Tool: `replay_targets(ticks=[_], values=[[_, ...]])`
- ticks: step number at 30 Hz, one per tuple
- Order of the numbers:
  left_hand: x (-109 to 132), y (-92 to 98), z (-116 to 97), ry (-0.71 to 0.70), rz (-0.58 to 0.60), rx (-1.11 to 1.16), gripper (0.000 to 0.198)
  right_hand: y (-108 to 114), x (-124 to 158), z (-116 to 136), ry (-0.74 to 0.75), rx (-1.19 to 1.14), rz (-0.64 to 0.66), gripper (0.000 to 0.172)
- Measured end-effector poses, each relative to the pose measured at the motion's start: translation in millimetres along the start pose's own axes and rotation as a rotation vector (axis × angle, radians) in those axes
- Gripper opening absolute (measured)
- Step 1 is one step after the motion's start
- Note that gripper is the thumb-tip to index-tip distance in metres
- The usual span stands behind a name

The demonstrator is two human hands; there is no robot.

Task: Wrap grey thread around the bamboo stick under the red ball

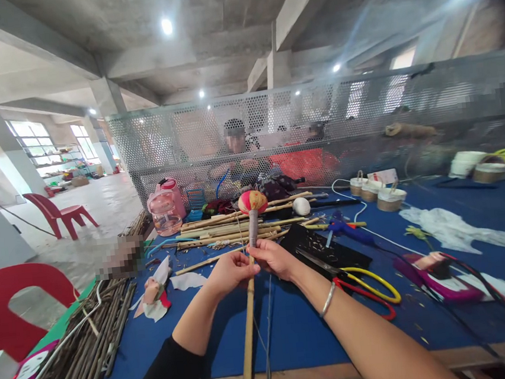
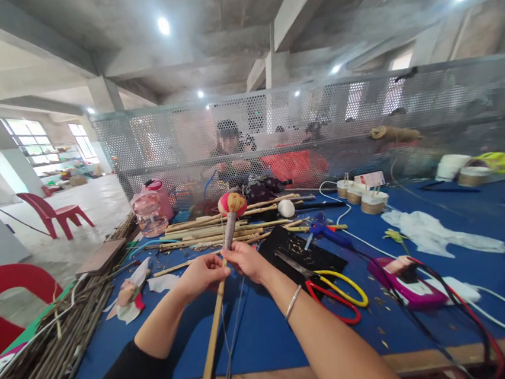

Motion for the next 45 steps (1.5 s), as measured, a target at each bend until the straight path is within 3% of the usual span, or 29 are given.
replay_targets(ticks=[3, 8, 10, 18, 25, 33, 35, 40, 42, 45], values=[[0, 1.7, 2, 0.028, 0.014, 0.045, 0.044, 0, 1, 1, -0.008, -0.049, 0.063, 0.036], [6, -8.7, -3, 0.072, 0.247, 0.211, 0.042, 0, 4, 2, -0.021, -0.117, 0.165, 0.038], [7, -9.9, -2, 0.082, 0.275, 0.229, 0.042, 0, 3, 1, -0.016, -0.087, 0.164, 0.037], [3, 4.0, 2, 0.063, 0.015, 0.034, 0.045, 2, 0, -2, -0.003, -0.039, 0.101, 0.036], [10, -11.7, -5, 0.114, 0.274, 0.207, 0.045, -2, 1, -1, -0.033, -0.122, 0.154, 0.037], [1, 1.6, 4, 0.059, 0.054, -0.002, 0.042, 5, -3, -7, -0.024, -0.003, 0.003, 0.037], [1, 3.0, 4, 0.071, 0.076, 0.007, 0.041, 4, -2, -6, -0.027, -0.027, 0.025, 0.037], [5, -6.0, -1, 0.072, 0.287, 0.114, 0.039, 3, 1, -4, -0.049, -0.123, 0.101, 0.041], [5, -7.9, 0, 0.09, 0.288, 0.128, 0.04, 4, 0, -6, -0.051, -0.101, 0.095, 0.039], [2, -6.1, 3, 0.08, 0.188, 0.065, 0.043, 4, -2, -9, -0.048, -0.047, 0.07, 0.036]])
Point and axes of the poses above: each hand's wrist, its own x-axis away from the middle knuckle, its own y-axis out of the back of the hand, z = x × y, the point moved 6 cm from there along -x, towards the middle knuckle, and after that the axes turned 10 degrees about z, right-handed, at the moved point
